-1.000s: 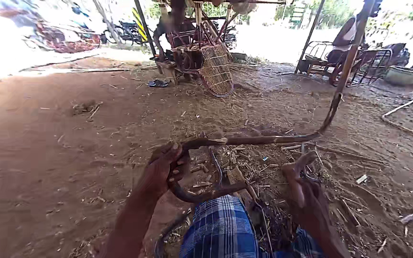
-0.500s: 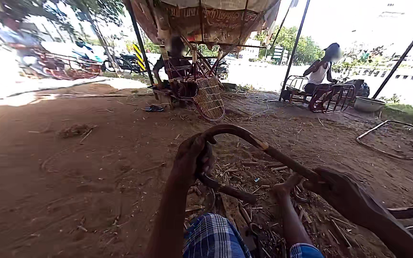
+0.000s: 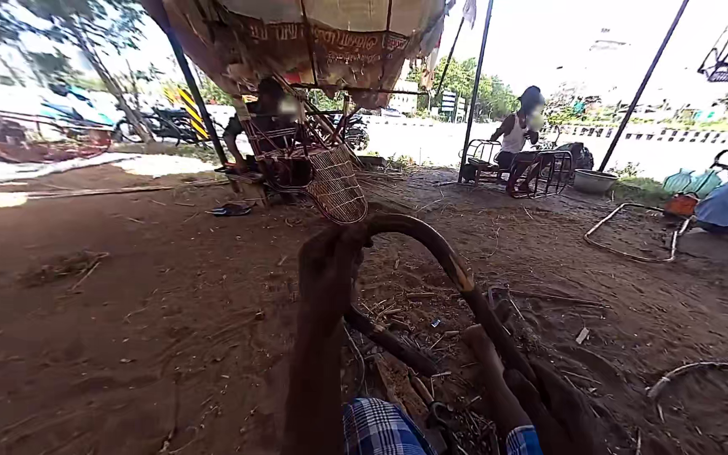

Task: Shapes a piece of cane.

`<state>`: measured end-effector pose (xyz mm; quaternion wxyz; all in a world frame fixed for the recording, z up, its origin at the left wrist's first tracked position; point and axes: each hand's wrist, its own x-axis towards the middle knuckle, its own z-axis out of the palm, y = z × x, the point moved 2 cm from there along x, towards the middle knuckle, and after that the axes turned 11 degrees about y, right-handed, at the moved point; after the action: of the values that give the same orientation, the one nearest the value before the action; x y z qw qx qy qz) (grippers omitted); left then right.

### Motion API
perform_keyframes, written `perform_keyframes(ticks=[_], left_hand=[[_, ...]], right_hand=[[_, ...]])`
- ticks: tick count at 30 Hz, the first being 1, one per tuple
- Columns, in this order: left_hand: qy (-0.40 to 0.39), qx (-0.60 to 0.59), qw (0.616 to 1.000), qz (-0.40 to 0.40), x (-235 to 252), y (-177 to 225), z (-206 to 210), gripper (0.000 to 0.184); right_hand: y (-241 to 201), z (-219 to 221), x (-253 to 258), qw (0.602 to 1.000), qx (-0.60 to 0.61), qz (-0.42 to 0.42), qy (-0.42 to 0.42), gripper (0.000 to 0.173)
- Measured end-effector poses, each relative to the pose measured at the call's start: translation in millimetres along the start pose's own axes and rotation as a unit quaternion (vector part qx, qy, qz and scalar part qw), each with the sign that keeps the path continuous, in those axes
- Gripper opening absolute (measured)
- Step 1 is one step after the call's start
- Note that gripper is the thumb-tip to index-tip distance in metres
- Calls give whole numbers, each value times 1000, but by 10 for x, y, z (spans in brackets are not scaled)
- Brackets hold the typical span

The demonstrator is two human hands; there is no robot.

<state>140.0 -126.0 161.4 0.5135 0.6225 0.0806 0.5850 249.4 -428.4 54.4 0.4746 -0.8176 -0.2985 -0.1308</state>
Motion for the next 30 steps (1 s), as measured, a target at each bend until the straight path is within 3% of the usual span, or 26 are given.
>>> perform_keyframes(ticks=[3,5,9,11,13,15,17,19,21,23,24,26,27,28,30], left_hand=[[-24,21,991,-126,-254,-262,-80,34],[-69,0,968,-240,-446,-409,-137,33],[-236,-21,924,-299,-403,-517,-213,39],[-287,-50,912,-289,-387,-530,-168,40],[-233,-95,922,-293,-419,-480,-141,33],[-156,-106,930,-314,-518,-386,-165,33],[-72,-105,933,-338,-681,-305,-160,33],[9,-132,924,-359,-911,-339,-118,34],[62,-207,900,-377,-1172,-507,-11,37],[82,-237,890,-382,-1491,-688,178,41],[95,-192,901,-378,-1638,-767,265,41],[77,26,944,-321,-1896,-884,251,36],[47,145,957,-246,-1987,-885,169,44],[21,243,961,-132,-2027,-808,67,58],[-37,377,918,116,-1869,-453,-89,74]], right_hand=[[332,-246,616,982,-125,-109,-91,64],[387,-475,1017,955,-177,-191,-146,51],[178,-607,1616,900,-208,-274,-268,47],[64,-506,1755,892,-224,-305,-249,45],[-25,-495,1779,922,-215,-306,-106,42],[-5,-461,1551,958,-124,-249,64,45],[150,-227,1089,976,75,-88,184,41],[266,202,482,941,294,114,124,52],[165,620,-100,865,439,244,17,64],[-56,894,-381,798,546,255,-35,55],[-137,955,-396,800,554,229,-23,45],[-161,887,-232,872,475,118,0,27],[-122,786,-107,921,385,52,-25,21],[-81,704,13,954,290,-22,-74,16],[-1,671,193,964,136,-155,-169,13]])
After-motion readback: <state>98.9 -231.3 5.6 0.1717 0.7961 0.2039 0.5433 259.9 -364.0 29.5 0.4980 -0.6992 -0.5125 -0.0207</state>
